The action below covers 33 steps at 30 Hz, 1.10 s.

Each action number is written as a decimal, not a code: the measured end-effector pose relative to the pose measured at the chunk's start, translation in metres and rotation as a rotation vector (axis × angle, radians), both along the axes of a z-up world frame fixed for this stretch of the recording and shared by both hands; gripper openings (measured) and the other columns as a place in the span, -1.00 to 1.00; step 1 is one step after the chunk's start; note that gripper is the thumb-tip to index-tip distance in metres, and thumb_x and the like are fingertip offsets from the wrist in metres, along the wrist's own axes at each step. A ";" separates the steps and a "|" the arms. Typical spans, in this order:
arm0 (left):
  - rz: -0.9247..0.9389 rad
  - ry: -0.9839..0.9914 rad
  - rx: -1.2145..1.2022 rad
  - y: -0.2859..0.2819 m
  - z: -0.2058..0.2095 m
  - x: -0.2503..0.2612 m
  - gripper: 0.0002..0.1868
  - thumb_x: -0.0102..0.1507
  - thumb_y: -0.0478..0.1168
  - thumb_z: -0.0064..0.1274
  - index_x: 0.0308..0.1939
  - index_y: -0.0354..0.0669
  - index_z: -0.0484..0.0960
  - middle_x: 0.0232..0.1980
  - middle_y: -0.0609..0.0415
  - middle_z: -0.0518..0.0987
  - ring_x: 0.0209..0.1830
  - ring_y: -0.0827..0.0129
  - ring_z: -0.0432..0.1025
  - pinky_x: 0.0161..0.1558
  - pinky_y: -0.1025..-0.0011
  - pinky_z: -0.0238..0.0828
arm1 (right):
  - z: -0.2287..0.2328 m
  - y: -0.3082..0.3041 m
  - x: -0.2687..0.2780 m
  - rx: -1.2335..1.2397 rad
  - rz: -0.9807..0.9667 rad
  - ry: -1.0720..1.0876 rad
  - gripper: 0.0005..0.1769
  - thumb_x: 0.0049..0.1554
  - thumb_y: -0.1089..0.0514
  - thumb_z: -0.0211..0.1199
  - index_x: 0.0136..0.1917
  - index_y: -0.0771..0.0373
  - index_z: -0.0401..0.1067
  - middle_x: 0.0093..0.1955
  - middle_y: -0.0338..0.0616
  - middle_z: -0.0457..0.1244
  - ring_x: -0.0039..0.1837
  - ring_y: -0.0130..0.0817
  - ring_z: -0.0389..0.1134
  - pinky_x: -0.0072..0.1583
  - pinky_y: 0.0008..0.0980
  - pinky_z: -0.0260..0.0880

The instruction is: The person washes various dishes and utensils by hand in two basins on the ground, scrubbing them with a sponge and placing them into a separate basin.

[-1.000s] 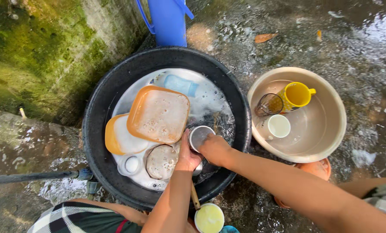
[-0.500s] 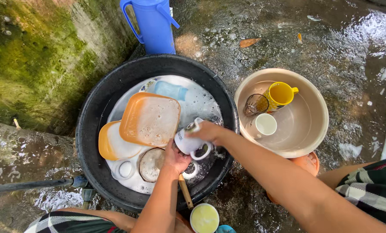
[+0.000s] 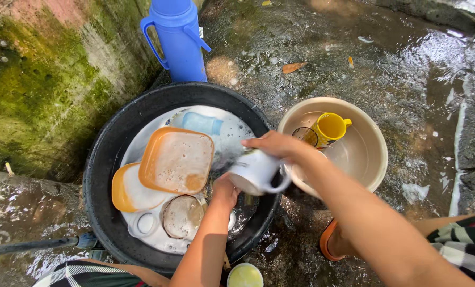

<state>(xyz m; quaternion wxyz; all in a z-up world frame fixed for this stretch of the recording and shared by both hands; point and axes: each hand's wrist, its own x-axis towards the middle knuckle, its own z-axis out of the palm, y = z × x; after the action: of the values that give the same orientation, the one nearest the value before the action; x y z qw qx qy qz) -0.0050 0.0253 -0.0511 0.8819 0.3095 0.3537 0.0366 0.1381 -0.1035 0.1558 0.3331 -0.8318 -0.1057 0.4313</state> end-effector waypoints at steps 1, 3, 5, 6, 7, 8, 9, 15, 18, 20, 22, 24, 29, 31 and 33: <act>-0.023 0.037 0.074 -0.002 0.005 0.001 -0.61 0.35 -0.24 -0.15 0.21 -0.27 0.57 0.08 -0.05 0.69 0.02 0.24 0.60 0.03 0.29 0.54 | 0.016 -0.019 0.017 -0.187 0.186 -0.214 -0.25 0.03 -0.48 0.27 -0.03 0.29 0.60 -0.06 0.03 0.45 -0.04 -0.15 0.47 0.09 -0.08 0.48; -0.114 0.133 0.231 -0.005 0.016 0.007 -0.62 0.37 -0.20 -0.13 0.22 -0.26 0.55 0.05 -0.03 0.70 -0.01 0.30 0.60 0.00 0.38 0.52 | 0.032 -0.063 0.051 -0.381 0.436 -0.440 -0.17 0.03 -0.51 0.25 -0.10 0.38 0.65 -0.07 0.17 0.43 -0.07 -0.07 0.48 0.10 -0.11 0.47; -0.153 0.119 0.353 -0.013 0.020 0.010 -0.62 0.35 -0.23 -0.16 0.18 -0.28 0.58 -0.01 -0.01 0.73 -0.09 0.35 0.60 -0.11 0.43 0.49 | 0.020 -0.111 0.076 -0.492 0.376 -0.553 -0.31 0.05 -0.38 0.23 -0.04 0.32 0.64 -0.07 0.19 0.45 -0.05 0.03 0.49 0.09 -0.08 0.45; -0.167 0.114 0.418 -0.014 0.019 0.010 -0.61 0.34 -0.25 -0.18 0.17 -0.29 0.60 -0.04 0.00 0.74 -0.12 0.38 0.60 -0.17 0.45 0.48 | 0.011 -0.137 0.089 -0.548 0.334 -0.623 -0.35 0.01 -0.40 0.24 0.16 0.04 0.57 0.04 0.05 0.44 0.05 0.01 0.46 0.13 -0.03 0.40; -0.180 0.124 0.420 -0.017 0.017 0.008 -0.64 0.34 -0.24 -0.15 0.14 -0.28 0.59 -0.07 0.01 0.72 -0.16 0.38 0.58 -0.20 0.46 0.46 | 0.002 -0.164 0.099 -0.668 0.179 -0.624 -0.28 0.06 -0.44 0.34 0.07 0.26 0.65 0.09 0.13 0.47 0.08 -0.01 0.52 0.15 -0.08 0.46; -0.188 0.138 0.422 -0.021 0.014 0.006 -0.67 0.34 -0.23 -0.11 0.12 -0.27 0.59 -0.10 0.02 0.71 -0.20 0.39 0.56 -0.24 0.47 0.43 | -0.011 -0.186 0.104 -0.698 0.081 -0.651 -0.36 0.06 -0.39 0.30 0.15 0.13 0.58 0.15 0.06 0.42 0.14 0.01 0.46 0.14 0.00 0.44; -0.195 0.153 0.425 -0.025 0.010 0.007 -0.69 0.34 -0.22 -0.08 0.10 -0.26 0.58 -0.13 0.03 0.69 -0.23 0.39 0.54 -0.27 0.48 0.41 | -0.023 -0.208 0.105 -0.725 -0.017 -0.680 -0.40 0.06 -0.36 0.26 0.23 -0.01 0.52 0.21 -0.02 0.37 0.21 0.02 0.40 0.13 0.08 0.43; -0.234 0.165 0.502 -0.032 -0.009 -0.008 -0.75 0.27 -0.27 -0.03 -0.04 -0.24 0.67 -0.22 0.04 0.67 -0.31 0.39 0.52 -0.30 0.43 0.40 | -0.128 -0.251 0.082 -0.636 -0.113 -0.938 -0.30 0.27 -0.40 0.10 -0.08 0.29 0.65 -0.07 0.23 0.44 0.02 0.14 0.49 0.17 0.05 0.41; -0.320 0.372 0.808 -0.029 -0.005 -0.014 -0.74 0.28 -0.11 0.05 -0.13 -0.21 0.71 -0.26 0.01 0.69 -0.30 0.34 0.54 -0.20 0.38 0.44 | -0.168 -0.243 0.074 -0.655 -0.137 -0.914 -0.24 0.31 -0.44 0.06 -0.10 0.28 0.65 -0.11 0.24 0.44 0.01 0.13 0.49 0.24 0.05 0.34; -0.264 0.352 0.901 -0.027 -0.005 -0.020 -0.74 0.24 -0.12 0.06 -0.14 -0.20 0.71 -0.26 -0.01 0.70 -0.26 0.28 0.58 -0.15 0.33 0.48 | -0.187 -0.236 0.068 -0.659 -0.165 -0.911 -0.21 0.36 -0.45 0.03 -0.09 0.30 0.66 -0.09 0.25 0.44 0.03 0.14 0.49 0.26 0.04 0.33; -0.235 0.338 1.028 -0.019 -0.003 -0.023 -0.73 0.23 -0.11 0.06 -0.14 -0.19 0.71 -0.24 -0.04 0.71 -0.22 0.22 0.60 -0.12 0.29 0.50 | -0.200 -0.232 0.060 -0.542 -0.208 -0.942 -0.30 0.30 -0.39 0.05 -0.05 0.27 0.65 -0.14 0.27 0.42 -0.01 0.19 0.47 0.25 0.09 0.29; -0.234 0.335 1.183 -0.007 0.000 -0.029 -0.72 0.27 -0.08 0.07 -0.12 -0.18 0.71 -0.21 -0.10 0.70 -0.18 0.14 0.60 -0.09 0.27 0.49 | -0.207 -0.227 0.058 -0.486 -0.257 -0.899 -0.35 0.27 -0.36 0.09 0.03 0.26 0.63 -0.10 0.31 0.40 0.03 0.25 0.43 0.26 0.13 0.28; -0.135 0.405 1.373 0.030 0.025 -0.046 -0.79 0.24 -0.20 0.05 -0.11 -0.14 0.71 -0.17 -0.11 0.70 -0.14 0.05 0.59 -0.05 0.18 0.49 | -0.187 -0.203 0.052 -0.370 -0.523 -1.062 -0.19 0.01 -0.09 0.35 0.36 0.49 0.30 0.29 0.42 0.24 0.35 0.35 0.17 0.32 0.19 0.03; -0.081 0.389 1.531 0.046 0.040 -0.062 -0.76 0.23 -0.33 -0.03 -0.10 -0.20 0.70 -0.12 -0.18 0.66 -0.07 -0.04 0.54 0.00 0.10 0.46 | -0.164 -0.177 0.031 -0.265 -0.771 -1.132 -0.16 0.03 0.08 0.28 0.54 0.26 0.18 0.47 0.27 0.08 0.54 0.24 -0.03 0.48 0.22 -0.15; -0.108 0.479 1.642 0.059 0.055 -0.074 -0.73 0.18 -0.37 -0.02 -0.09 -0.18 0.70 -0.08 -0.18 0.64 -0.05 -0.09 0.50 0.02 0.07 0.43 | -0.131 -0.148 0.015 -0.084 -0.534 -1.411 -0.16 -0.04 0.15 0.31 0.49 0.32 0.19 0.45 0.23 0.08 0.54 0.19 -0.02 0.49 0.18 -0.18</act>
<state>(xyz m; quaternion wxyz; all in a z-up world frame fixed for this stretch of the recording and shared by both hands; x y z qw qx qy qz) -0.0788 0.0840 0.0044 0.2804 0.8658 0.3768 0.1727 0.1530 -0.2512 0.0245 0.2479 -0.9199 -0.0721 -0.2953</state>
